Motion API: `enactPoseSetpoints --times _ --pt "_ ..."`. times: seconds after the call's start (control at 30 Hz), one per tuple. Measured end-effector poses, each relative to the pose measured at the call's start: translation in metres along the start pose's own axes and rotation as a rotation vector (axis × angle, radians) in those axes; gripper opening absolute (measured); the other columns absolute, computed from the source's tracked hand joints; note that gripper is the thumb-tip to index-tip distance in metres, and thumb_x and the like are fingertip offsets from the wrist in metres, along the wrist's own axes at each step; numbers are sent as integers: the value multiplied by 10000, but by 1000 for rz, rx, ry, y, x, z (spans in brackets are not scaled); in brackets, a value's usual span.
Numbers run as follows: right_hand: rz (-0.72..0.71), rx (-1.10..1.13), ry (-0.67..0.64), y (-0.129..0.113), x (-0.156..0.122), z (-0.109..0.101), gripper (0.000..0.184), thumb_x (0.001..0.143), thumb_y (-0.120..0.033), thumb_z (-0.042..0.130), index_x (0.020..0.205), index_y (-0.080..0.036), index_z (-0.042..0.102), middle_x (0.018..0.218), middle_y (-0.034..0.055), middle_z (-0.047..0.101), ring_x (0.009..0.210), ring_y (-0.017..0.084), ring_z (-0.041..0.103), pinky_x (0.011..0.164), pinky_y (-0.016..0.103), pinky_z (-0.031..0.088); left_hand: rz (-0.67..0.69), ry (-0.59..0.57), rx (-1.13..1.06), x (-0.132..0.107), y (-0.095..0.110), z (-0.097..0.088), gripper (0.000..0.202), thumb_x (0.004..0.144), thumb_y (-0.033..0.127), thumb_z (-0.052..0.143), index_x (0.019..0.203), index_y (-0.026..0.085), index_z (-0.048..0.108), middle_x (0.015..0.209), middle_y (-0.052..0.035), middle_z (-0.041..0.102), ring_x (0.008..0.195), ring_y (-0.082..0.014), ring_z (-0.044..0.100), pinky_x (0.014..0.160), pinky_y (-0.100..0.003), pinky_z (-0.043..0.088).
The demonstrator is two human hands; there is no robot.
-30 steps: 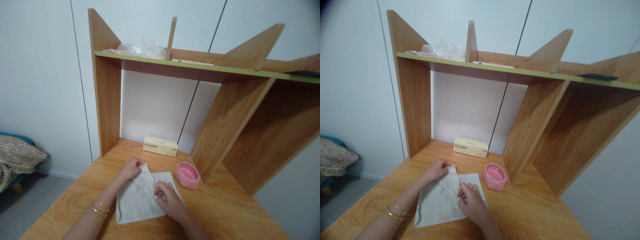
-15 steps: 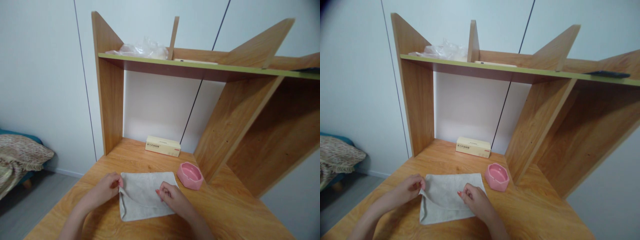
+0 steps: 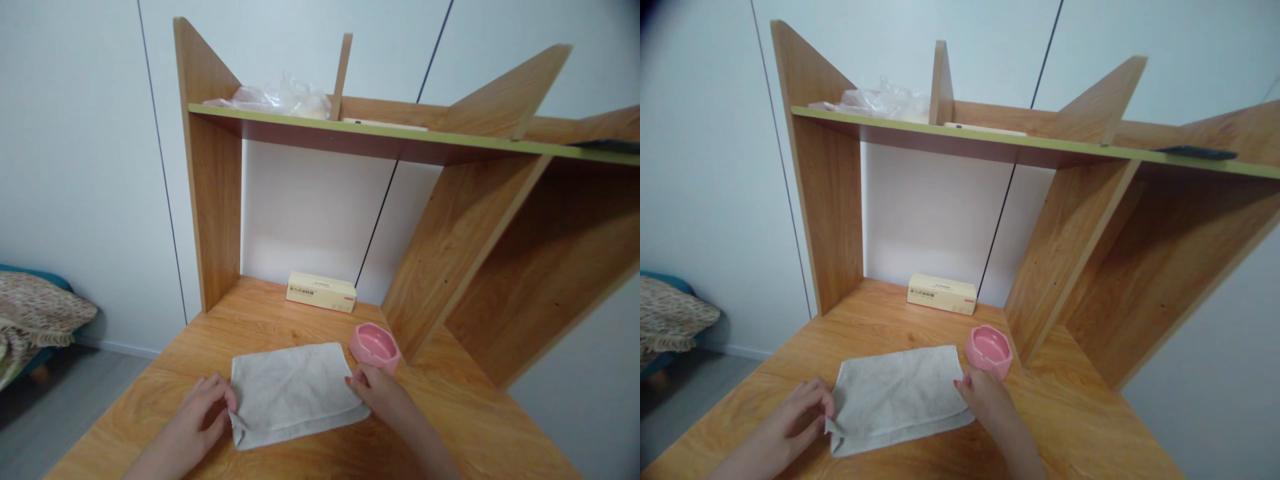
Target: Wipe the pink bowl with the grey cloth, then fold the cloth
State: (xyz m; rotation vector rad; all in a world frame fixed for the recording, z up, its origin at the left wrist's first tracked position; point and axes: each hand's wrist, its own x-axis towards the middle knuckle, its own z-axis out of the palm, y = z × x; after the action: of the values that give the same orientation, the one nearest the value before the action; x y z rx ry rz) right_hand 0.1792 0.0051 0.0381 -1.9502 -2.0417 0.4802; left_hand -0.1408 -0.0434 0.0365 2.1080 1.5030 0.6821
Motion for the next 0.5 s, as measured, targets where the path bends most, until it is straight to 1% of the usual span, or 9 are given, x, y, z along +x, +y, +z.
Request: enactPoseSetpoints --times 0.1,0.23,0.37,0.5 --pt "90 -116 16 1 -4 5 172 730 -332 515 621 -198 521 671 29 612 640 167 561 512 236 305 2 40 34 0 -4 6 163 682 88 396 651 196 514 766 -24 573 779 -192 510 724 -285 377" --pt "141 -200 57 3 -5 14 160 709 -341 541 630 -203 530 684 42 616 669 200 577 524 258 310 1 63 51 1 -9 11 158 688 85 395 648 193 504 757 -29 569 762 -199 505 707 -297 376" --pt "147 -154 46 6 -3 17 129 707 -283 536 605 -207 512 645 17 611 640 180 577 515 250 300 6 55 18 1 -8 11 141 699 105 395 649 195 490 764 -30 567 761 -198 501 710 -301 379" --pt "131 -71 62 11 -3 11 124 702 -254 518 589 -207 493 631 0 606 621 155 557 512 234 300 -10 40 -18 1 -7 11 116 687 123 415 641 202 487 758 -27 570 769 -200 497 717 -298 384"
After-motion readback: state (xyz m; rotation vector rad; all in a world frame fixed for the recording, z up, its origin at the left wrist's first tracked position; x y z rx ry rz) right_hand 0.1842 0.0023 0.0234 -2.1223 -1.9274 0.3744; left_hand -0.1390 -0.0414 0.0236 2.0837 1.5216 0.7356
